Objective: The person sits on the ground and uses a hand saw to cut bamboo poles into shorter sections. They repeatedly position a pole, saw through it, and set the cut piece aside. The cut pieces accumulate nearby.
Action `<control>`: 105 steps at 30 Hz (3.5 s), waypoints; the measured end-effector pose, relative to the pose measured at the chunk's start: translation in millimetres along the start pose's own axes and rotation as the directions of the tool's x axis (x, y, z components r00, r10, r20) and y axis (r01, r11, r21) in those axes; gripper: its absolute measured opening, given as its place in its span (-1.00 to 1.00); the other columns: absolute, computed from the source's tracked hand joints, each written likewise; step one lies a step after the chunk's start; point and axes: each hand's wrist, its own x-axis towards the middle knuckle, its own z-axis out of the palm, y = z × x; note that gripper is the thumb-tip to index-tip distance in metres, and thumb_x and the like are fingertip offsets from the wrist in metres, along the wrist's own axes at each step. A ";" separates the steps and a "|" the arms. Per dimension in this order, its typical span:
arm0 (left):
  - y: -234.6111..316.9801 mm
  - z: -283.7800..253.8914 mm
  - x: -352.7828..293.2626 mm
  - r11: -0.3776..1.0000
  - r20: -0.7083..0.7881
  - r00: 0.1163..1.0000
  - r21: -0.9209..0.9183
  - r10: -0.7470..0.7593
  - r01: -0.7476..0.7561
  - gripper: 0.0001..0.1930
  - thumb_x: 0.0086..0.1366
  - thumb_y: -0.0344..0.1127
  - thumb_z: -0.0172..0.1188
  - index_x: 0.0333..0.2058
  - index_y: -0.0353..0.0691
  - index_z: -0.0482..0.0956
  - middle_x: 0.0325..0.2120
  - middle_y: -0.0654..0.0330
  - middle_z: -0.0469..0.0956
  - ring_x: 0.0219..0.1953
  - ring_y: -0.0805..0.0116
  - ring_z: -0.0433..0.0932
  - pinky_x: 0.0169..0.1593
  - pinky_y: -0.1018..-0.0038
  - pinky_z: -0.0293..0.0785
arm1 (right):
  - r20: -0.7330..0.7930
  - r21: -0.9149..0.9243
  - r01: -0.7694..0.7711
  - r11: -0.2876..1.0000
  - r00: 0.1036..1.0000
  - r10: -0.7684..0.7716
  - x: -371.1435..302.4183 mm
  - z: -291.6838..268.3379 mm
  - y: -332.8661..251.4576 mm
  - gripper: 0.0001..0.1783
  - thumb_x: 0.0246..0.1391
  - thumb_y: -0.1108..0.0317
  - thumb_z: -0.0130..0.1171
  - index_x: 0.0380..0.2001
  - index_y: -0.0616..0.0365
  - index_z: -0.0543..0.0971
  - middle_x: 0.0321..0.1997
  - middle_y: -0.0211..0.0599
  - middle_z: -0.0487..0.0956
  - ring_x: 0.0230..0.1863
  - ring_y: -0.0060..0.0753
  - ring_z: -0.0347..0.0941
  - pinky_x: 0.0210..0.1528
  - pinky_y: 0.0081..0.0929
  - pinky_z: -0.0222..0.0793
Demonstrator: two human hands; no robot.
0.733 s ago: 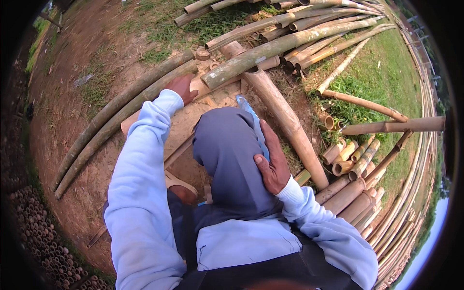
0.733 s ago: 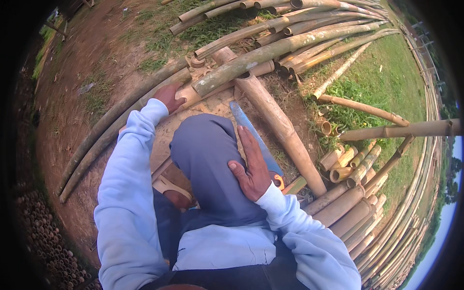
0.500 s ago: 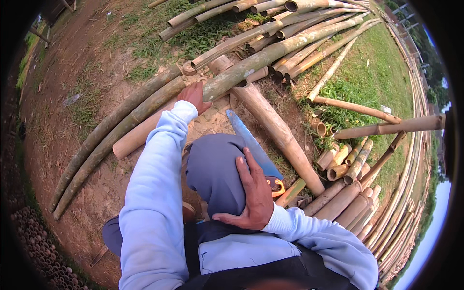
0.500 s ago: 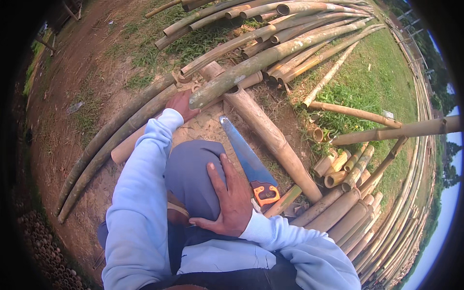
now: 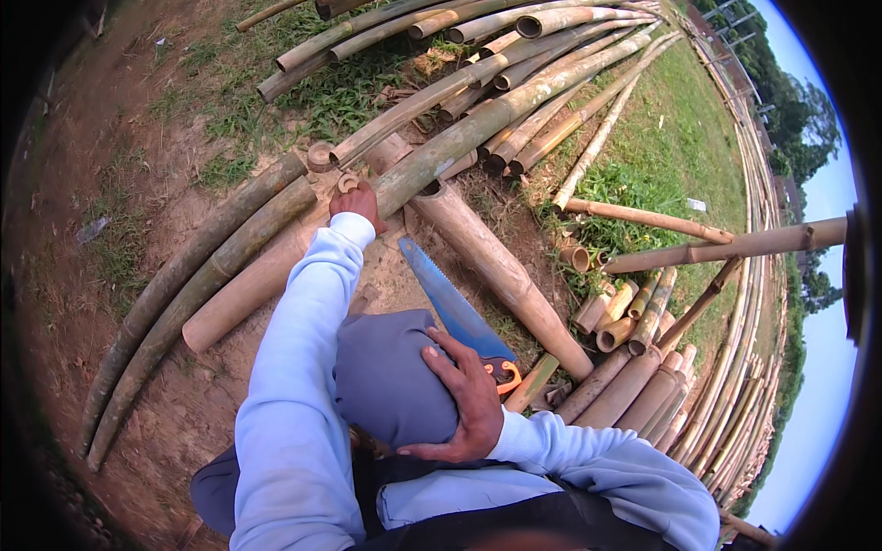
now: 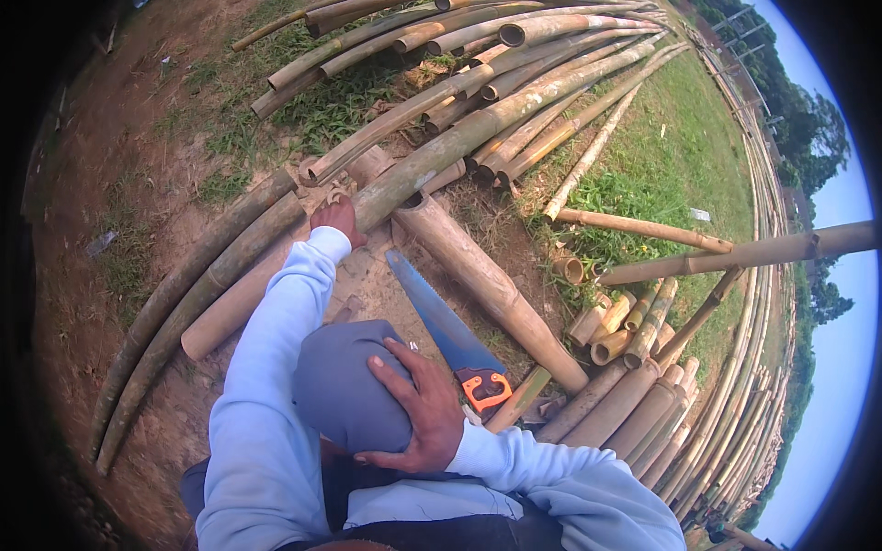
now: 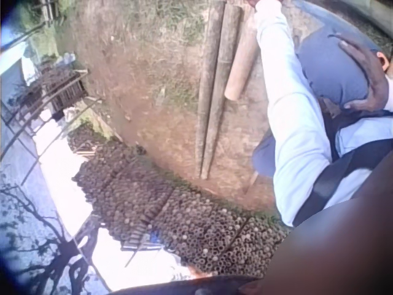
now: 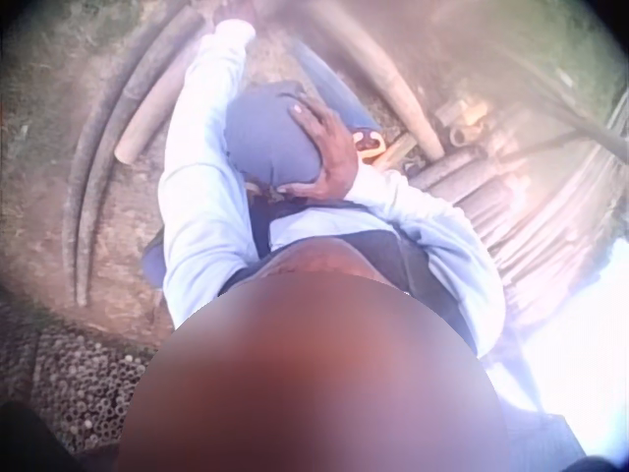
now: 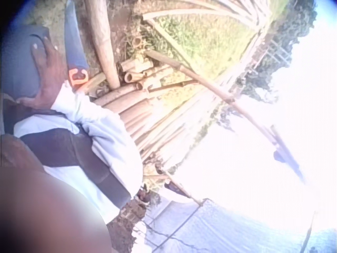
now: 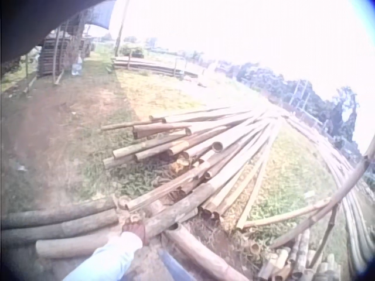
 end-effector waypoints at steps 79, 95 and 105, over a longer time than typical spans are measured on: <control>-166.6 -18.9 -201.7 0.988 0.027 1.000 0.153 0.005 -0.009 -0.27 -0.14 -0.12 0.46 -0.04 -0.29 0.30 -0.19 -0.13 0.56 -0.07 -0.09 0.55 0.16 0.12 0.37 | 0.097 0.015 0.106 0.994 0.989 -0.107 -4.2 3.4 -2.1 0.29 -0.39 -0.02 0.62 0.37 0.19 0.13 0.34 0.43 0.12 0.29 0.40 0.21 0.22 0.12 0.22; -384.1 40.3 -382.2 0.916 0.197 0.900 0.189 -0.388 0.353 -0.11 -0.19 -0.21 0.51 0.17 -0.10 0.27 0.07 -0.02 0.47 0.21 0.02 0.37 0.33 0.10 0.14 | -0.033 0.228 -0.194 0.954 0.978 0.207 45.9 -3.6 94.1 -0.35 0.30 0.11 0.03 0.35 0.21 0.26 0.18 0.00 0.47 0.14 -0.22 0.41 0.20 -0.29 0.30; -332.7 31.6 -380.7 0.925 0.069 0.925 0.088 -0.375 0.369 0.21 -0.19 0.08 0.55 0.36 -0.23 0.02 0.28 -0.03 0.21 0.31 -0.02 0.21 0.36 0.14 0.11 | 0.331 -0.467 0.322 0.824 0.927 -0.176 149.2 98.2 154.4 -0.01 -0.15 0.10 0.48 0.36 0.02 0.26 0.27 -0.13 0.41 0.31 -0.12 0.29 0.33 -0.13 0.15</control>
